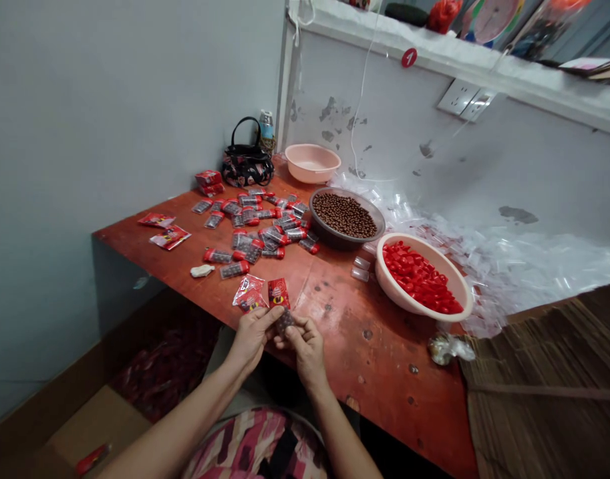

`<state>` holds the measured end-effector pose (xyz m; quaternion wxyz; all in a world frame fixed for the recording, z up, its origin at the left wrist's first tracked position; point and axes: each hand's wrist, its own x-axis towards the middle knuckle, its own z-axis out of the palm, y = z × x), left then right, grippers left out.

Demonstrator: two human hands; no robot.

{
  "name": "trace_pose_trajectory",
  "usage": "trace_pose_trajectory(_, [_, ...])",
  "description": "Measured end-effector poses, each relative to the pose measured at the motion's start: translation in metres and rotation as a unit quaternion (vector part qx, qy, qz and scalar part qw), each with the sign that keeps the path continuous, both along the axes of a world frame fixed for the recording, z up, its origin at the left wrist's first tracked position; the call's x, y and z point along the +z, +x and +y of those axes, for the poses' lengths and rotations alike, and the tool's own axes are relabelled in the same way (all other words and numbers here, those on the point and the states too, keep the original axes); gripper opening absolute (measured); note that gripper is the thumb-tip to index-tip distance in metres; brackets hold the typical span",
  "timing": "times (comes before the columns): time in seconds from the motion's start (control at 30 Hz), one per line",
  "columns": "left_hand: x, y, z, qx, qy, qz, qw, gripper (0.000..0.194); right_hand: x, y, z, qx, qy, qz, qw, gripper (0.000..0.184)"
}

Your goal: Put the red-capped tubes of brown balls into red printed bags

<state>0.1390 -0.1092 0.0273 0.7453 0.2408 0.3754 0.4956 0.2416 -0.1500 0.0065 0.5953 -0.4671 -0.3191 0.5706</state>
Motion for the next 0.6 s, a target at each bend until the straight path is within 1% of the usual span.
trace_pose_trajectory(0.07, [0.003, -0.001, 0.000, 0.008, 0.004, -0.013, 1.000, 0.016, 0.003, -0.002, -0.002, -0.011, 0.005, -0.025, 1.000, 0.024])
trace_pose_trajectory(0.13, [0.005, 0.000, 0.000, 0.013, 0.010, -0.027, 0.999, 0.017, 0.006, -0.005, -0.004, -0.036, 0.025, -0.076, 0.996, 0.022])
trace_pose_trajectory(0.2, [0.005, 0.002, 0.000, 0.018, 0.010, -0.030, 0.999, 0.018, 0.007, -0.008, -0.005, -0.052, 0.038, -0.105, 0.992, 0.020])
trace_pose_trajectory(0.27, [0.003, 0.005, -0.002, 0.036, 0.002, -0.015, 0.999, 0.018, 0.006, -0.012, -0.004, -0.050, 0.023, -0.066, 0.996, 0.020])
trace_pose_trajectory(0.37, [-0.002, 0.008, -0.006, 0.078, -0.006, 0.005, 0.997, 0.020, 0.003, -0.016, -0.003, -0.040, -0.024, 0.046, 0.998, 0.022])
trace_pose_trajectory(0.4, [-0.002, 0.008, -0.007, 0.080, -0.006, 0.005, 0.997, 0.020, 0.002, -0.016, -0.002, -0.039, -0.036, 0.072, 0.996, 0.024])
trace_pose_trajectory(0.5, [-0.002, 0.005, -0.009, 0.063, -0.008, -0.026, 0.998, 0.020, 0.001, -0.014, -0.002, -0.037, -0.050, 0.110, 0.992, 0.022])
trace_pose_trajectory(0.6, [0.001, -0.001, -0.007, 0.060, -0.014, -0.077, 0.995, 0.023, 0.001, -0.011, -0.002, -0.048, -0.047, 0.112, 0.991, 0.020])
